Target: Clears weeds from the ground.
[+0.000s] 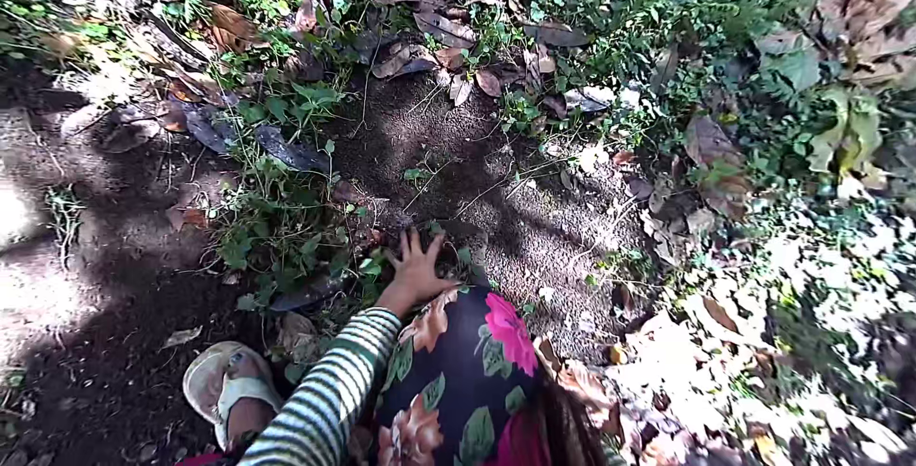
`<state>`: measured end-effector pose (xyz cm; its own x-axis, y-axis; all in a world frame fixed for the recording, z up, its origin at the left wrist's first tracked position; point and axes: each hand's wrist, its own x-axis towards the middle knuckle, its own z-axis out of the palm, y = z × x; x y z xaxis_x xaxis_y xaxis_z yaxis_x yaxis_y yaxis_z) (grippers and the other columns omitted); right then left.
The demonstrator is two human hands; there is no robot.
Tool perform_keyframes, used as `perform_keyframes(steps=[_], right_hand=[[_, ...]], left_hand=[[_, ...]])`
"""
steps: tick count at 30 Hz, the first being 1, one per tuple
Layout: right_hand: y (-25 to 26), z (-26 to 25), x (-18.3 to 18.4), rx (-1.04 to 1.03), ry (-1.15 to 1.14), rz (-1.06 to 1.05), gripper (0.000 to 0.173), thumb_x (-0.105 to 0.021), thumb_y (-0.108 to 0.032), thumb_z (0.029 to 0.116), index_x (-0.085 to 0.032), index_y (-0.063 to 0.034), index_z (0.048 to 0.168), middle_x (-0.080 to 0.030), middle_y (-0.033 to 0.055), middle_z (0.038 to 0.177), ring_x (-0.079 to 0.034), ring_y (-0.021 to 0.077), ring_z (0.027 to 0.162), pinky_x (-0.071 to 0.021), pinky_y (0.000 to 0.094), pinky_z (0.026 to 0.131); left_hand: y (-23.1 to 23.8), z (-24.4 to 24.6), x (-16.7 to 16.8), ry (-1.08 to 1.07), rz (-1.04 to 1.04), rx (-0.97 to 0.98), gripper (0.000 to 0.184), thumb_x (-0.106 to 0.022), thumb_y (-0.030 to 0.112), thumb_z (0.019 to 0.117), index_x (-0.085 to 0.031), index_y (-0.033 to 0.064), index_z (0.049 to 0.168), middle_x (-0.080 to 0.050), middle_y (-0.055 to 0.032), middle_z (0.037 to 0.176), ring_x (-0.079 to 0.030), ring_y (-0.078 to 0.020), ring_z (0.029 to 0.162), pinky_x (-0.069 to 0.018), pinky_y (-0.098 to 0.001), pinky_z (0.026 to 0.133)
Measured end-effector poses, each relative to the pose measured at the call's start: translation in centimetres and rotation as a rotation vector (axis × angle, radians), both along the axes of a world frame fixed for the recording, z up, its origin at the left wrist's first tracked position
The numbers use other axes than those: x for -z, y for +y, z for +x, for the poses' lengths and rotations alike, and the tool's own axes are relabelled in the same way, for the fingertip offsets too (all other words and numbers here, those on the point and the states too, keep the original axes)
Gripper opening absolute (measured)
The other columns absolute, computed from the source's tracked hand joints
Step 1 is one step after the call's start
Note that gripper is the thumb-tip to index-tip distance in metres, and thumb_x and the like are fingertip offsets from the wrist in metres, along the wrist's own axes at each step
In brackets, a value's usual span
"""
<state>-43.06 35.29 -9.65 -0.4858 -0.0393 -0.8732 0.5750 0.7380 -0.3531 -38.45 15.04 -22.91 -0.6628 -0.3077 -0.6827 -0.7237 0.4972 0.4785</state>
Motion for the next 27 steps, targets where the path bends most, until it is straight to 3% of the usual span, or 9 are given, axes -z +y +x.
perform_keyframes(steps=[2, 6, 8, 10, 13, 17, 21, 23, 27], right_hand=[[2.4, -0.3, 3.0, -0.143, 0.052, -0.001, 0.04, -0.034, -0.011, 0.1128, -0.053, 0.0145, 0.137, -0.059, 0.0317, 0.135, -0.058, 0.0306, 0.124, -0.0425, 0.0405, 0.109], [3.2, -2.1, 1.3, -0.431, 0.071, 0.079, 0.042, -0.051, -0.007, 0.1065, -0.047, 0.0127, 0.143, -0.058, 0.0322, 0.137, -0.058, 0.0346, 0.129, -0.0413, 0.0444, 0.112], [7.2, -1.4, 6.1, -0.341, 0.4, -0.044, 0.054, -0.072, -0.016, 0.0892, -0.055, 0.0134, 0.131, -0.069, 0.0283, 0.104, -0.07, 0.031, 0.092, -0.0574, 0.0483, 0.084], [8.5, -3.1, 7.9, -0.224, 0.4, -0.043, 0.059, -0.073, -0.018, 0.0829, -0.05, 0.0069, 0.131, -0.066, 0.0146, 0.084, -0.065, 0.0198, 0.065, -0.058, 0.0431, 0.062], [8.3, -8.2, 6.8, -0.255, 0.473, 0.178, 0.056, -0.075, -0.018, 0.0859, -0.051, 0.0008, 0.132, -0.068, 0.0163, 0.082, -0.068, 0.0289, 0.063, -0.0595, 0.0525, 0.061], [8.0, -14.7, 2.8, -0.506, 0.723, 0.472, 0.057, -0.077, -0.02, 0.0869, -0.054, 0.0017, 0.134, -0.066, 0.033, 0.102, -0.066, 0.0525, 0.095, -0.0494, 0.0731, 0.081], [5.1, -18.7, -1.1, -0.76, 0.648, 0.664, 0.059, -0.072, -0.02, 0.0905, -0.049, -0.0053, 0.142, -0.066, 0.0367, 0.106, -0.065, 0.0579, 0.101, -0.0484, 0.0763, 0.08], [2.3, -19.5, -2.0, -0.874, 0.574, 0.748, 0.059, -0.07, -0.016, 0.0927, -0.047, -0.0056, 0.146, -0.065, 0.037, 0.115, -0.064, 0.0573, 0.108, -0.0491, 0.0743, 0.085], [-2.0, -19.3, -2.9, -1.026, 0.576, 0.862, 0.058, -0.069, -0.009, 0.0915, -0.046, -0.0039, 0.144, -0.064, 0.0373, 0.115, -0.065, 0.057, 0.107, -0.0515, 0.0717, 0.082]], left_hand=[[2.1, 0.5, 1.6, 0.026, -0.03, 0.029, 0.101, -0.081, 0.047, 0.0823, -0.023, 0.035, 0.164, 0.002, -0.0316, 0.169, 0.005, -0.0587, 0.153, -0.0113, -0.0859, 0.109], [2.0, 3.0, 4.3, 0.125, -0.146, 0.168, 0.049, -0.068, 0.032, 0.0973, -0.059, 0.0232, 0.144, -0.026, -0.0205, 0.168, -0.02, -0.0547, 0.152, -0.0265, -0.08, 0.108], [0.2, 3.7, 4.6, 0.156, -0.147, 0.192, 0.036, -0.053, 0.032, 0.1056, -0.066, 0.0113, 0.131, -0.044, -0.0186, 0.158, -0.036, -0.0482, 0.147, -0.0334, -0.0734, 0.109], [-1.7, 4.0, 3.8, 0.202, -0.097, 0.017, 0.041, -0.044, 0.03, 0.1097, -0.066, -0.0012, 0.124, -0.061, -0.0213, 0.139, -0.053, -0.0416, 0.135, -0.0404, -0.064, 0.109], [-5.2, 4.7, 1.7, 0.23, -0.003, -0.528, 0.043, -0.04, 0.028, 0.1109, -0.057, -0.0072, 0.128, -0.066, -0.0292, 0.114, -0.067, -0.0421, 0.107, -0.0527, -0.06, 0.095], [-12.6, 8.3, -3.6, 0.292, -0.233, -0.895, 0.044, -0.048, 0.023, 0.1069, -0.05, -0.0095, 0.136, -0.063, -0.0341, 0.118, -0.065, -0.0463, 0.11, -0.051, -0.0639, 0.096], [-20.3, 14.0, -7.9, 0.399, -0.637, -1.078, 0.039, -0.052, 0.015, 0.0991, -0.047, -0.0099, 0.129, -0.06, -0.0299, 0.117, -0.061, -0.0388, 0.11, -0.0484, -0.0545, 0.096], [-23.1, 15.1, -8.6, 0.316, -0.665, -0.99, 0.056, -0.057, 0.015, 0.0962, -0.04, -0.0005, 0.148, -0.06, -0.0321, 0.129, -0.062, -0.0462, 0.117, -0.0495, -0.0618, 0.097], [-24.5, 13.9, -4.1, -0.005, -0.383, -0.837, 0.065, -0.055, 0.053, 0.1014, -0.041, 0.0237, 0.158, -0.018, -0.0342, 0.165, -0.019, -0.0635, 0.147, -0.0255, -0.0808, 0.109]])
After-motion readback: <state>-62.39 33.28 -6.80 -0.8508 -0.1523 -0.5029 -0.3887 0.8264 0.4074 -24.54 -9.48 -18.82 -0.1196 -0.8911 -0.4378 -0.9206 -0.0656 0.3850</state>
